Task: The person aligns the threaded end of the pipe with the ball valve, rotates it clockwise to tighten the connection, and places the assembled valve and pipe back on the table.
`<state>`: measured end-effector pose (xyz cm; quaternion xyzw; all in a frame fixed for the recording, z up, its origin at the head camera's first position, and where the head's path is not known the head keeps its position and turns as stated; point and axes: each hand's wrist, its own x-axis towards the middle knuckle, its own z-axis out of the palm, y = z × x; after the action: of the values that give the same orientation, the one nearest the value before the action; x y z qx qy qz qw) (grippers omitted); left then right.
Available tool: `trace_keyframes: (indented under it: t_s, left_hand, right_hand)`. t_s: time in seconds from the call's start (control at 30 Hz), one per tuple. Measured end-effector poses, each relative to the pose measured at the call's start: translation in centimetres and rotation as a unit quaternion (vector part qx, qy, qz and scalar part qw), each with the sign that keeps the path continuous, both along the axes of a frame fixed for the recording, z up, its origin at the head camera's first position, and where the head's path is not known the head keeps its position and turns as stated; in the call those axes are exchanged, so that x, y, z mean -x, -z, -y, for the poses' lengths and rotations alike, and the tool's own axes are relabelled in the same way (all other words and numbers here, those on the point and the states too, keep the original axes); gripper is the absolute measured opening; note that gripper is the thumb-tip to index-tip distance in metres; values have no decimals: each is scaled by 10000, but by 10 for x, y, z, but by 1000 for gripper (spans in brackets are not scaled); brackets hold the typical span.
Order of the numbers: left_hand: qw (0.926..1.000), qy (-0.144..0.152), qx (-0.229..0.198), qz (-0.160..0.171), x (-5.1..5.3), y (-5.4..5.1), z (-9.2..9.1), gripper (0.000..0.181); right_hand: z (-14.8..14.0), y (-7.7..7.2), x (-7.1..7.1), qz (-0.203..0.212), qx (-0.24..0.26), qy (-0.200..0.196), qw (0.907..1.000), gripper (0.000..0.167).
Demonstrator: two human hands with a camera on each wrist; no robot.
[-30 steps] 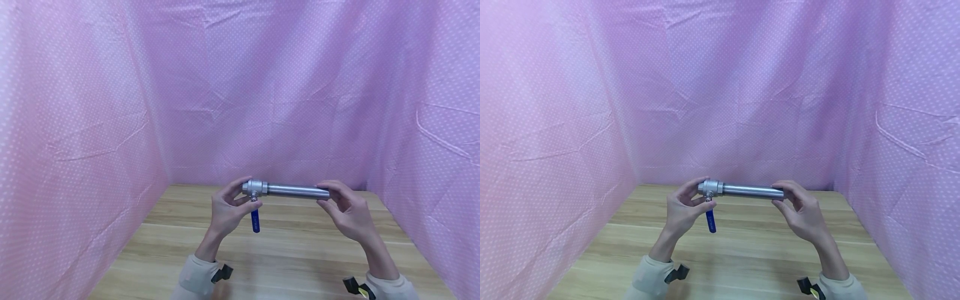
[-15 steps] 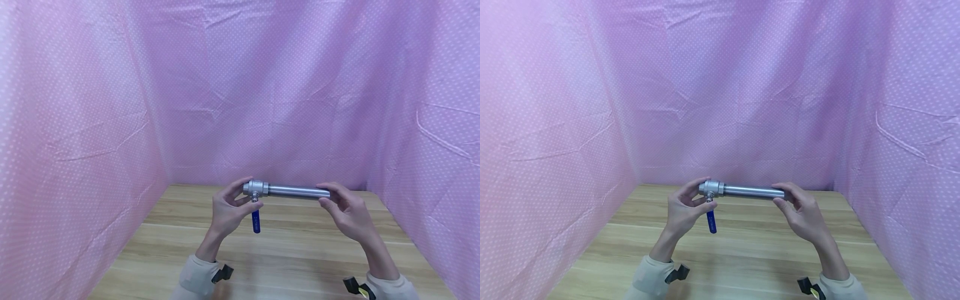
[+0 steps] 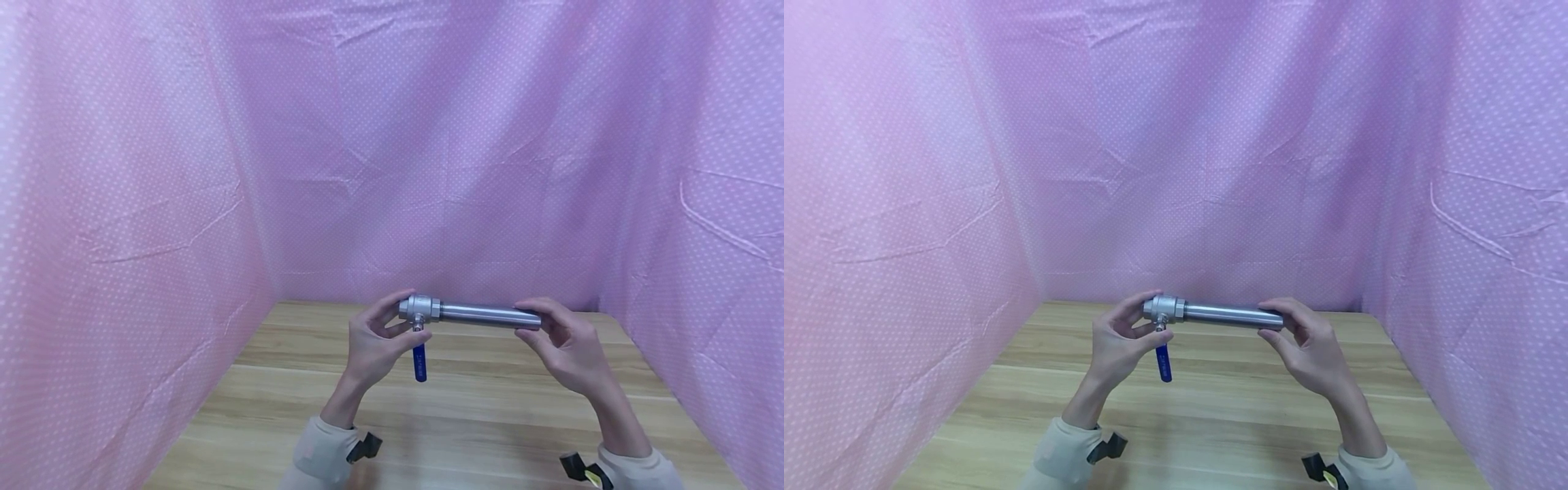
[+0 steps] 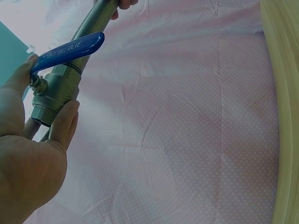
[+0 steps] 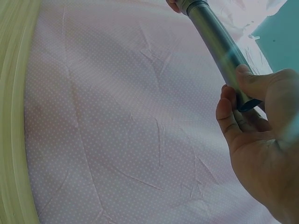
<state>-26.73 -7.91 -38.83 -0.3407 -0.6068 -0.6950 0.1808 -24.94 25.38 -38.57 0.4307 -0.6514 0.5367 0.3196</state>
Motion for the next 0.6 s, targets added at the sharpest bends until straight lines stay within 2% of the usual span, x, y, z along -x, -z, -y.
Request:
trace_keyframes:
  t_s: [0.2, 0.43, 0.6]
  left_hand:
    - [10000, -21, 20, 4, 0, 1, 0, 68]
    - [10000, -28, 23, 44, -2, 0, -1, 67]
    - [10000, -32, 21, 68, -3, -1, -1, 67]
  right_hand:
    - [0, 1, 1, -74, 16, -142, 9999, 57]
    - [0, 1, 1, -117, -99, -4, 9999, 54]
    - [-1, 1, 2, -148, -162, -70, 9997, 50]
